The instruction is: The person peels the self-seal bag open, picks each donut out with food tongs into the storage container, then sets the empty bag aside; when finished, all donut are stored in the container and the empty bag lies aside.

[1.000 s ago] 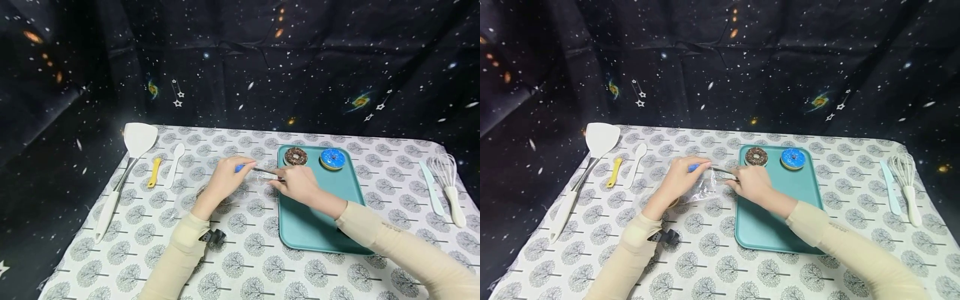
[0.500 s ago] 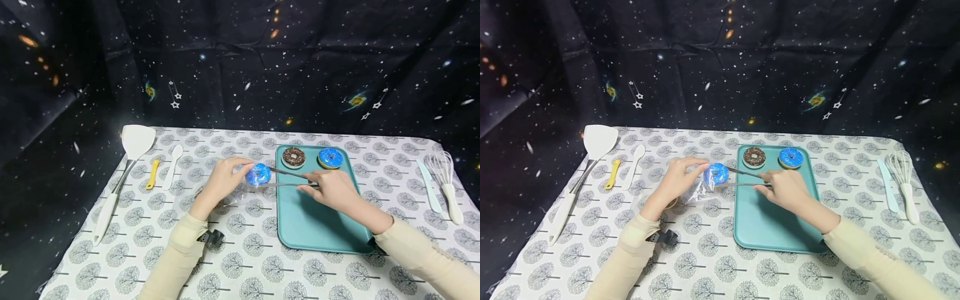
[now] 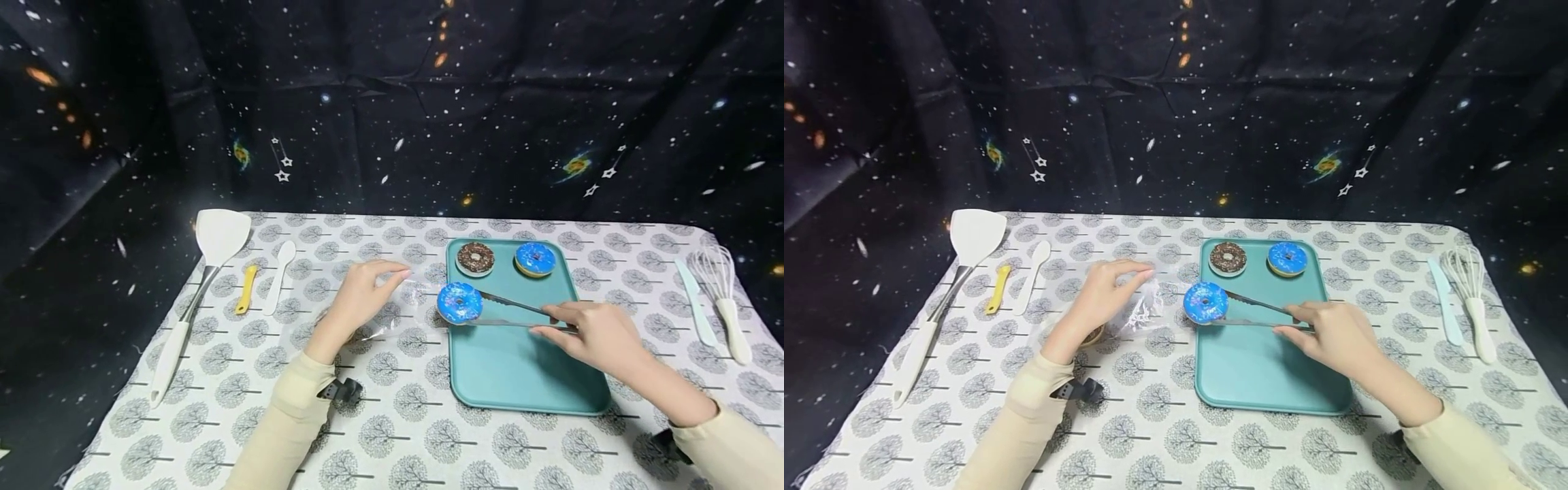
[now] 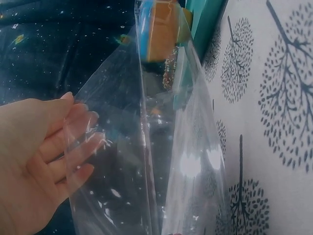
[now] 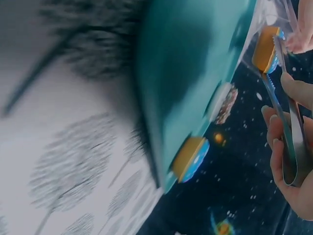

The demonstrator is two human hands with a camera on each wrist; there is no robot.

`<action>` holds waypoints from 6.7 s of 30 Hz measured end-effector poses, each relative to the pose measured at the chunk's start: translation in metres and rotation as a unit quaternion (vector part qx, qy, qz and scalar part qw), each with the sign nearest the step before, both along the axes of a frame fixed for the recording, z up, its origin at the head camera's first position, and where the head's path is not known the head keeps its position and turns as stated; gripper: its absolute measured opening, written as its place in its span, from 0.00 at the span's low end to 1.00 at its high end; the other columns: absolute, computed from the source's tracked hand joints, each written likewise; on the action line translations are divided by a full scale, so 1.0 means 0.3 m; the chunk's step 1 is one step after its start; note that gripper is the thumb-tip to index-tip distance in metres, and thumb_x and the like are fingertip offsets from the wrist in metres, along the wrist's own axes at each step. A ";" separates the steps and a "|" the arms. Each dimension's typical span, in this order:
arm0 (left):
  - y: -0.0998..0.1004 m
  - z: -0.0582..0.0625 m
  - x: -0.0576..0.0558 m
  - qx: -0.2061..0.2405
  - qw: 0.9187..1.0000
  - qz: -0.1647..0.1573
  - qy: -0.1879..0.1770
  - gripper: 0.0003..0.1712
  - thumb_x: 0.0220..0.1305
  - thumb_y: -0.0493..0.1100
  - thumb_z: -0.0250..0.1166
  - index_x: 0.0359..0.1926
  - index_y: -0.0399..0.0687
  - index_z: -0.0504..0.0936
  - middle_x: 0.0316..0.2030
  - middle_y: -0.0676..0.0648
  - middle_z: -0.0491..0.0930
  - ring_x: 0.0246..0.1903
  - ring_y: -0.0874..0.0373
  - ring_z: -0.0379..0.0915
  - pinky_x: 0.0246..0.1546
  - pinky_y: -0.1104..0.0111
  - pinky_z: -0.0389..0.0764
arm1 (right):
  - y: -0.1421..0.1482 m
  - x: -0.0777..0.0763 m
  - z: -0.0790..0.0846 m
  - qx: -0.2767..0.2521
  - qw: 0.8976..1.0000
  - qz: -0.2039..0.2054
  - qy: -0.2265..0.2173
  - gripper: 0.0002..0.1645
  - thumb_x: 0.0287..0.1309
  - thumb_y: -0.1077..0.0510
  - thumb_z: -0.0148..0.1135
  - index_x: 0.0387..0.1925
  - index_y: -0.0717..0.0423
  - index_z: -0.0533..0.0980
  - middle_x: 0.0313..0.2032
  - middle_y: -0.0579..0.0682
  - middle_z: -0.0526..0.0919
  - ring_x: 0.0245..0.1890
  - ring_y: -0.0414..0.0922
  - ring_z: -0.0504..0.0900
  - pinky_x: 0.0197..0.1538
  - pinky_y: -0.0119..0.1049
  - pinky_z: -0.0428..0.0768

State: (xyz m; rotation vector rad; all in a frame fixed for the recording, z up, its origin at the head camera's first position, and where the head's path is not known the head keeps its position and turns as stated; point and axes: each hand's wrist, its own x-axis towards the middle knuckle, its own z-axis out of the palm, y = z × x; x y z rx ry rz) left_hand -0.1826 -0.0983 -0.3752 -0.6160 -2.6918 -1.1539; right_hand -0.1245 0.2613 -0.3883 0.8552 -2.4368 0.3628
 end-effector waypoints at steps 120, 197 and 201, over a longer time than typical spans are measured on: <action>-0.037 0.029 -0.001 -0.003 1.000 -0.016 0.011 0.15 0.66 0.51 0.57 0.44 0.50 0.85 0.44 0.51 0.84 0.50 0.56 0.77 0.57 0.63 0.73 | -0.612 -0.295 -0.042 0.071 0.969 0.184 -0.151 0.26 0.47 0.40 0.69 0.43 0.52 0.82 0.36 0.46 0.86 0.26 0.37 0.81 0.28 0.29 0.79; -0.045 -0.040 -0.029 -0.093 0.991 -0.055 -0.076 0.18 0.66 0.49 0.57 0.49 0.43 0.82 0.49 0.45 0.81 0.53 0.51 0.75 0.60 0.59 0.70 | 0.280 0.089 0.032 -0.005 0.997 -0.071 0.015 0.33 0.36 0.33 0.70 0.32 0.57 0.85 0.27 0.56 0.86 0.11 0.29 0.64 0.09 0.19 0.51; -0.045 -0.038 -0.023 -0.089 0.991 -0.054 -0.079 0.17 0.66 0.48 0.58 0.48 0.43 0.82 0.48 0.45 0.81 0.52 0.51 0.76 0.59 0.59 0.72 | 0.335 0.127 0.013 0.011 0.995 -0.102 -0.006 0.30 0.30 0.36 0.74 0.29 0.57 0.85 0.29 0.56 0.86 0.11 0.24 0.57 0.09 0.21 0.50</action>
